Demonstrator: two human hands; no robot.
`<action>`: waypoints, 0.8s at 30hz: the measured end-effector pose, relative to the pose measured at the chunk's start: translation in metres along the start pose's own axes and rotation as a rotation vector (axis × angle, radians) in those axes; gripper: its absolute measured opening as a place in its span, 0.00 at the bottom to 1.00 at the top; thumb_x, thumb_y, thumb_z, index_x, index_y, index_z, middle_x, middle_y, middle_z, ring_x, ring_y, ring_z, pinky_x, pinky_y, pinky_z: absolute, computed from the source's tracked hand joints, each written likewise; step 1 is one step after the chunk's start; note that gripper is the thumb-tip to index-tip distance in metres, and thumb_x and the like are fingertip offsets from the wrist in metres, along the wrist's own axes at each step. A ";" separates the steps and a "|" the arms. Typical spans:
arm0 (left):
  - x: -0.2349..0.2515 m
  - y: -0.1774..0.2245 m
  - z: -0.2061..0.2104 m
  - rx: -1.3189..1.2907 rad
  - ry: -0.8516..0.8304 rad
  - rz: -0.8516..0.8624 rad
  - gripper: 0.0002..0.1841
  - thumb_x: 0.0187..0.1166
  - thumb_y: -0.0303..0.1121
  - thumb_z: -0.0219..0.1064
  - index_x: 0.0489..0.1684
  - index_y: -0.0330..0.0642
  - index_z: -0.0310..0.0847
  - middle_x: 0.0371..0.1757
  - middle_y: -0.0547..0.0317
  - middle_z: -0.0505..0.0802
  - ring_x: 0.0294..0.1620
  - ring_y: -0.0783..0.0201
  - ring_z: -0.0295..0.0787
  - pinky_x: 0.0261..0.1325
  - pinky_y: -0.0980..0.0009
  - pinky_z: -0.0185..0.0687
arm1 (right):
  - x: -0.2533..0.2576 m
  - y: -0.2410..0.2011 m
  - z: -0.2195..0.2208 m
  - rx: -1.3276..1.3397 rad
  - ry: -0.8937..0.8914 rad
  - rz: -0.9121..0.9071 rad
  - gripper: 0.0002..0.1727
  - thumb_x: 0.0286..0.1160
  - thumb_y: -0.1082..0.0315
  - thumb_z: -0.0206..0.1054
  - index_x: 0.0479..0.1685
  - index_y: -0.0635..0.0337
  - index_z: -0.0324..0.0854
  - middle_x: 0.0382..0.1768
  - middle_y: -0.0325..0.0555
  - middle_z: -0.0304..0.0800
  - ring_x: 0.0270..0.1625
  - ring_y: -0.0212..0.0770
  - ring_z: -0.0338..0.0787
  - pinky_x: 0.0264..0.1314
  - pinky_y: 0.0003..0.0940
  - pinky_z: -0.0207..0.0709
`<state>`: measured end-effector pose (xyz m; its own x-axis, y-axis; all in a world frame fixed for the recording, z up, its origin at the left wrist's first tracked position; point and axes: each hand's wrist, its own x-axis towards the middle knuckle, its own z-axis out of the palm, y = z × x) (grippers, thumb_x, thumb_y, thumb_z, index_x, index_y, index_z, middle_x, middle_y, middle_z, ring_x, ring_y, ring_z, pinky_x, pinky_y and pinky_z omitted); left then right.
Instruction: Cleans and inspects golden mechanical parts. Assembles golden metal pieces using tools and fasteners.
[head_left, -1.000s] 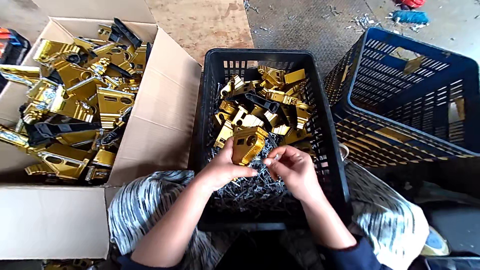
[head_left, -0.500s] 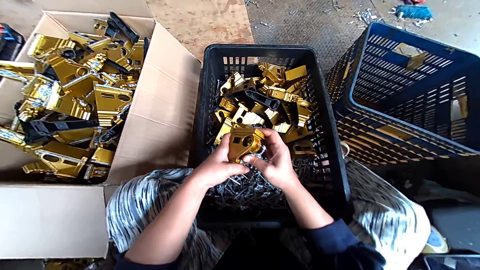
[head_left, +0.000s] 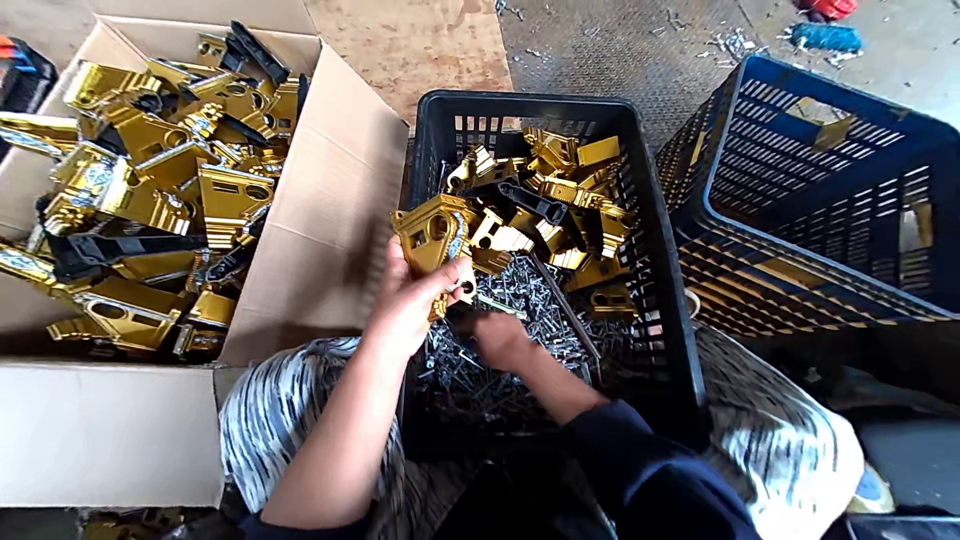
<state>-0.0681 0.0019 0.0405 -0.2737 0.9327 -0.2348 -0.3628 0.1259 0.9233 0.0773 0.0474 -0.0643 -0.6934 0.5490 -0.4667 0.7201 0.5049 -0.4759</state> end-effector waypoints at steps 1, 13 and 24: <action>0.000 0.001 0.001 -0.039 0.032 -0.029 0.32 0.83 0.40 0.68 0.84 0.62 0.56 0.57 0.55 0.87 0.44 0.60 0.91 0.43 0.64 0.91 | -0.002 -0.004 0.005 -0.057 -0.040 0.008 0.21 0.81 0.70 0.60 0.71 0.48 0.84 0.68 0.56 0.88 0.70 0.64 0.86 0.63 0.73 0.78; 0.003 -0.019 0.006 0.539 -0.017 0.257 0.13 0.92 0.41 0.57 0.62 0.48 0.83 0.47 0.62 0.92 0.45 0.71 0.90 0.50 0.67 0.88 | -0.112 0.053 -0.062 0.783 0.323 0.063 0.11 0.81 0.77 0.63 0.55 0.64 0.88 0.32 0.42 0.91 0.23 0.28 0.87 0.30 0.26 0.87; 0.004 -0.020 0.009 0.560 0.038 0.248 0.14 0.91 0.41 0.58 0.63 0.48 0.84 0.49 0.62 0.93 0.45 0.71 0.91 0.50 0.69 0.88 | -0.065 0.006 -0.005 0.056 -0.093 0.073 0.20 0.78 0.68 0.65 0.68 0.47 0.87 0.72 0.56 0.84 0.68 0.65 0.86 0.63 0.73 0.78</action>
<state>-0.0536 0.0059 0.0239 -0.3255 0.9455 0.0061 0.2360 0.0750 0.9689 0.1264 0.0178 -0.0330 -0.6401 0.5177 -0.5678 0.7683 0.4260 -0.4778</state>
